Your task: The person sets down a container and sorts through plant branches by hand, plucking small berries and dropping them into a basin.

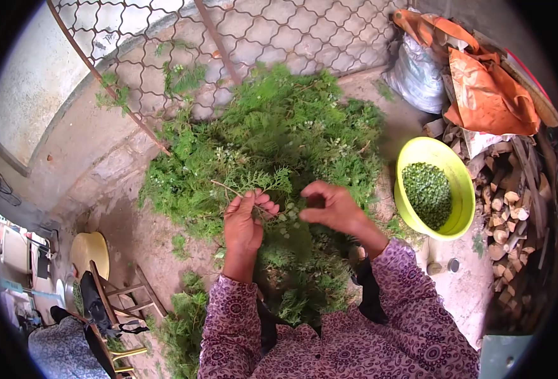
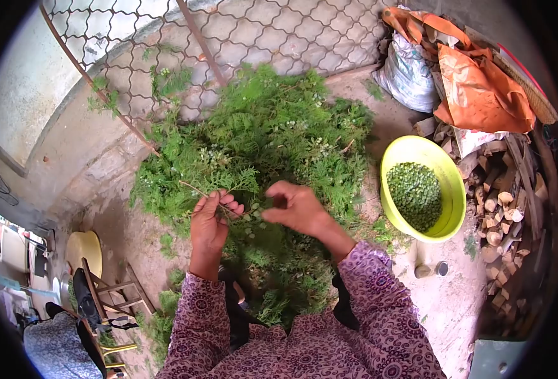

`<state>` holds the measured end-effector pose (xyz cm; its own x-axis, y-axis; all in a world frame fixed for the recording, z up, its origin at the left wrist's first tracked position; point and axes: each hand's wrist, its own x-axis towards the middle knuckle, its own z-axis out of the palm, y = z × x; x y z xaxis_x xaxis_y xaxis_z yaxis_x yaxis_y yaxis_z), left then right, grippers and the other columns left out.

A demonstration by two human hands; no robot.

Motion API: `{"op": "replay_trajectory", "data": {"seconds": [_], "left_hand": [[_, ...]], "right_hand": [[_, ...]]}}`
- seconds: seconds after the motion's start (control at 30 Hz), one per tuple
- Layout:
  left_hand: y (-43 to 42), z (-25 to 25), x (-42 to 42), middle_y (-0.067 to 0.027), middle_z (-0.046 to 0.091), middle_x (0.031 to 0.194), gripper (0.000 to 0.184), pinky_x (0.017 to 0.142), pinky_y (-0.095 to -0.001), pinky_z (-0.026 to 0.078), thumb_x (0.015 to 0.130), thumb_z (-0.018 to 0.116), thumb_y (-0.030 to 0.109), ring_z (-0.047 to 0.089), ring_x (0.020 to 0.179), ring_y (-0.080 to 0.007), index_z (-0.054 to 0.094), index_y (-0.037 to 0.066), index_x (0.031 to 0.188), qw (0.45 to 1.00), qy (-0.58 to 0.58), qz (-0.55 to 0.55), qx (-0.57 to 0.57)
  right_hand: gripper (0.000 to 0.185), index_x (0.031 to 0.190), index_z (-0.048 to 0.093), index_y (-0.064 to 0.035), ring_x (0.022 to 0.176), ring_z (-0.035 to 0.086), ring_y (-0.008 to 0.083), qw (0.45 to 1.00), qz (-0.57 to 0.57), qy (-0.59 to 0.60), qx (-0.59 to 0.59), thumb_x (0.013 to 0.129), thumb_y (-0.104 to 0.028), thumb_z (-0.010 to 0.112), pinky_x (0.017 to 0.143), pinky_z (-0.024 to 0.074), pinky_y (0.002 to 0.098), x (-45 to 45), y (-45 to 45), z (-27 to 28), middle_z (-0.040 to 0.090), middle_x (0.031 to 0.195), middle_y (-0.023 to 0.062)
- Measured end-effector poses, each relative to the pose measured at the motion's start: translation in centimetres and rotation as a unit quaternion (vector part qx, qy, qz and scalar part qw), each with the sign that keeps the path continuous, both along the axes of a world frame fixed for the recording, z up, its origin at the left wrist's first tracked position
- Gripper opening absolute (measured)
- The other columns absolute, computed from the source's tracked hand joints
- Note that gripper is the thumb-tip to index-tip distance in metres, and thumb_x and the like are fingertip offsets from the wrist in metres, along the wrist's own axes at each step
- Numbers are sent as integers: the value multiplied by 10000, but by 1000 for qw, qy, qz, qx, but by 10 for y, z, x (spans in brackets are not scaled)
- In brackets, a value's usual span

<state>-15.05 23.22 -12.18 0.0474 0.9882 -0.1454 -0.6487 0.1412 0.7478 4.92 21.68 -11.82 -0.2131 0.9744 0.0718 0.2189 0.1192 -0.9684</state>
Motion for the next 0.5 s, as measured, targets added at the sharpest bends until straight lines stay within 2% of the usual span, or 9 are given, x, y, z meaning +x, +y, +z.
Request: {"op": "replay_trajectory", "data": {"seconds": [0.1,0.17,0.37,0.5], "left_hand": [[0,0,2,-126,603,775,187,637,-398,531,855,528,163,591,661,-212,561,-18,886,1000,-6,6,-2],[-1,2,2,-124,601,775,187,636,-396,531,854,529,164,591,663,-212,561,-18,886,1000,-9,8,-2],[-5,4,-5,-116,598,779,189,634,-388,532,853,532,168,590,674,-207,564,-14,893,1000,-12,-2,5],[-9,4,-9,-112,603,788,192,647,-392,532,848,539,175,595,685,-204,567,-6,903,1000,-12,-15,15]], "right_hand": [[382,929,535,-36,612,504,94,998,5,-52,46,642,-178,743,538,424,240,-19,-1,-1,546,699,34],[392,925,527,-31,586,492,105,988,-3,-71,136,631,-178,741,536,425,249,-26,3,-13,539,687,45],[357,899,530,-40,610,491,101,999,21,-30,29,627,-159,730,552,426,262,-32,0,-6,542,703,36],[319,877,540,-41,625,480,86,996,25,11,85,635,-144,720,557,417,247,-39,0,-17,538,714,34]]}}
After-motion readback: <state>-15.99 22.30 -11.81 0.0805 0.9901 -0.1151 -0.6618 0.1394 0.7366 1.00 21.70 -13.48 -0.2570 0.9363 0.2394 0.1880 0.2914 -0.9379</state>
